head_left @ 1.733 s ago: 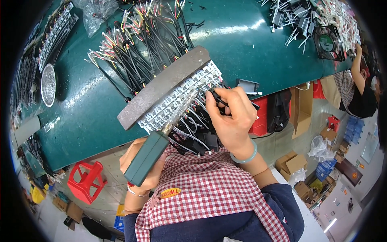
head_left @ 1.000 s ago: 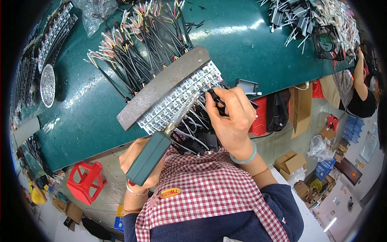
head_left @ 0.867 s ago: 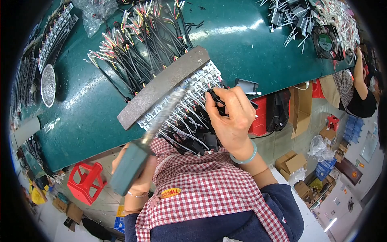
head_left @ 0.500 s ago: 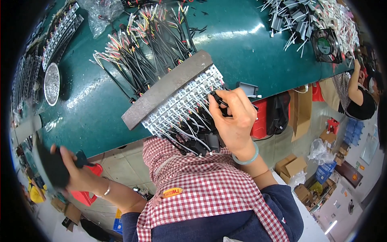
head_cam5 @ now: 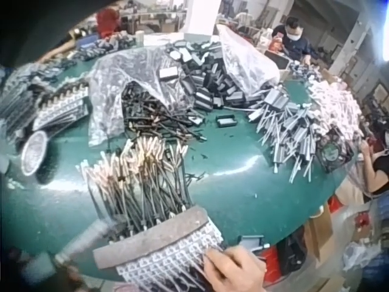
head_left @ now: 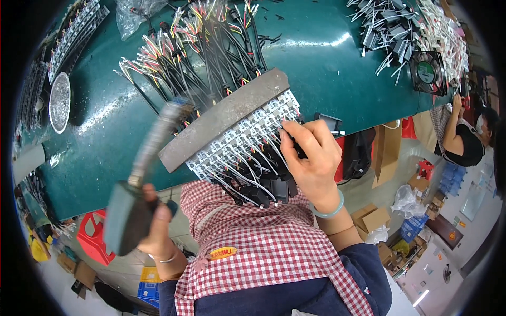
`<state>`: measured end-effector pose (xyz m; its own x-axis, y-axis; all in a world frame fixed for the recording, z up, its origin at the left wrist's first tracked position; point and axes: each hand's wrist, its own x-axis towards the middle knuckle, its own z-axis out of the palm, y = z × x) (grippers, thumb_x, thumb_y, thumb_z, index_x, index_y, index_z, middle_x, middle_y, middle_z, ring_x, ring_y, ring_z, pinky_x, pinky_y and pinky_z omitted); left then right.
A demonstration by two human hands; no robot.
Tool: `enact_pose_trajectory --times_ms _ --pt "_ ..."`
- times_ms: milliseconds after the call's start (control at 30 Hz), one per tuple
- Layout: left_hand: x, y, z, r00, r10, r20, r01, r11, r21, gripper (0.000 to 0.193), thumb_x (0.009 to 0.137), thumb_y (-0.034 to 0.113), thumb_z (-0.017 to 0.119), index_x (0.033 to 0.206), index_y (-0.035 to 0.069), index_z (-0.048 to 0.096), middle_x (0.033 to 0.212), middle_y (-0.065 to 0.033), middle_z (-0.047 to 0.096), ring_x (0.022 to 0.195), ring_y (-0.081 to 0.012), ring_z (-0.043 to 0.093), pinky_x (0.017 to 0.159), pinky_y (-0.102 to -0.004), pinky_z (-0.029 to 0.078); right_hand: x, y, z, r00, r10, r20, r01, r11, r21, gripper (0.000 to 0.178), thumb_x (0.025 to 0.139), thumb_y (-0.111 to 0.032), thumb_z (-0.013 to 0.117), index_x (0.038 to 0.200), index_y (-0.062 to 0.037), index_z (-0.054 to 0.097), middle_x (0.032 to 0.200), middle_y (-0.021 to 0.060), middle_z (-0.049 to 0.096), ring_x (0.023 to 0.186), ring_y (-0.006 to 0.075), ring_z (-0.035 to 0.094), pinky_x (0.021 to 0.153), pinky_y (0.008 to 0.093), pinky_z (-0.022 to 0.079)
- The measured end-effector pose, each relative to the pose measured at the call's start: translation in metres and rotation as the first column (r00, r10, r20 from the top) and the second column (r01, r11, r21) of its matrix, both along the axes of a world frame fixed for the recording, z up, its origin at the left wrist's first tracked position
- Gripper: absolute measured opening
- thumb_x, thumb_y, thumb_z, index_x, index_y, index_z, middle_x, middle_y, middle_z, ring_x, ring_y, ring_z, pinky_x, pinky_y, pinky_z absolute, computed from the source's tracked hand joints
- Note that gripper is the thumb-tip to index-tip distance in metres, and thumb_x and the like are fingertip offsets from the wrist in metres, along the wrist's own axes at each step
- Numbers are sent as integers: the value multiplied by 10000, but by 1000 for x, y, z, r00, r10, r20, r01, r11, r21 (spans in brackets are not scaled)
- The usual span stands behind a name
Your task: The person solders multiple colored wires onto a component board using a handheld soldering iron.
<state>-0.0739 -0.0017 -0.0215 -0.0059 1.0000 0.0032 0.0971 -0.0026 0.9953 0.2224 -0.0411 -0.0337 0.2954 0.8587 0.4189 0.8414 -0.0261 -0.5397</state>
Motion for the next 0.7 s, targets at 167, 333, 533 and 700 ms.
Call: enact_pose_trajectory --times_ms 167,333,533,700 --pt "28 -5 12 880 -326 -346 309 945 -105 270 662 27 751 928 -6 719 890 -157 696 777 -278 702 714 -352 558 3 0 -2 997 38 65 -37 999 -19 320 666 39 766 959 -70 699 695 40 489 570 178 520 466 305 405" --pt "47 7 16 805 -440 -398 488 873 21 217 619 14 747 829 -22 705 860 -163 692 770 -306 705 662 -348 568 6 1 -4 994 73 84 -73 997 -1 333 667 34 763 976 -72 699 686 34 474 561 169 504 460 303 394" --pt "56 12 18 749 -458 -479 576 807 128 214 626 -3 751 831 -35 697 850 -167 682 764 -303 702 648 -337 566 6 2 -6 992 78 95 -82 996 37 326 665 44 763 964 -64 689 682 35 478 563 172 503 459 305 389" --pt "57 14 16 749 -454 -483 574 808 130 209 621 -6 749 819 -41 691 832 -166 671 726 -297 690 612 -332 551 6 3 -7 990 94 101 -101 993 63 320 667 55 756 962 -44 678 682 36 483 566 183 498 461 311 387"
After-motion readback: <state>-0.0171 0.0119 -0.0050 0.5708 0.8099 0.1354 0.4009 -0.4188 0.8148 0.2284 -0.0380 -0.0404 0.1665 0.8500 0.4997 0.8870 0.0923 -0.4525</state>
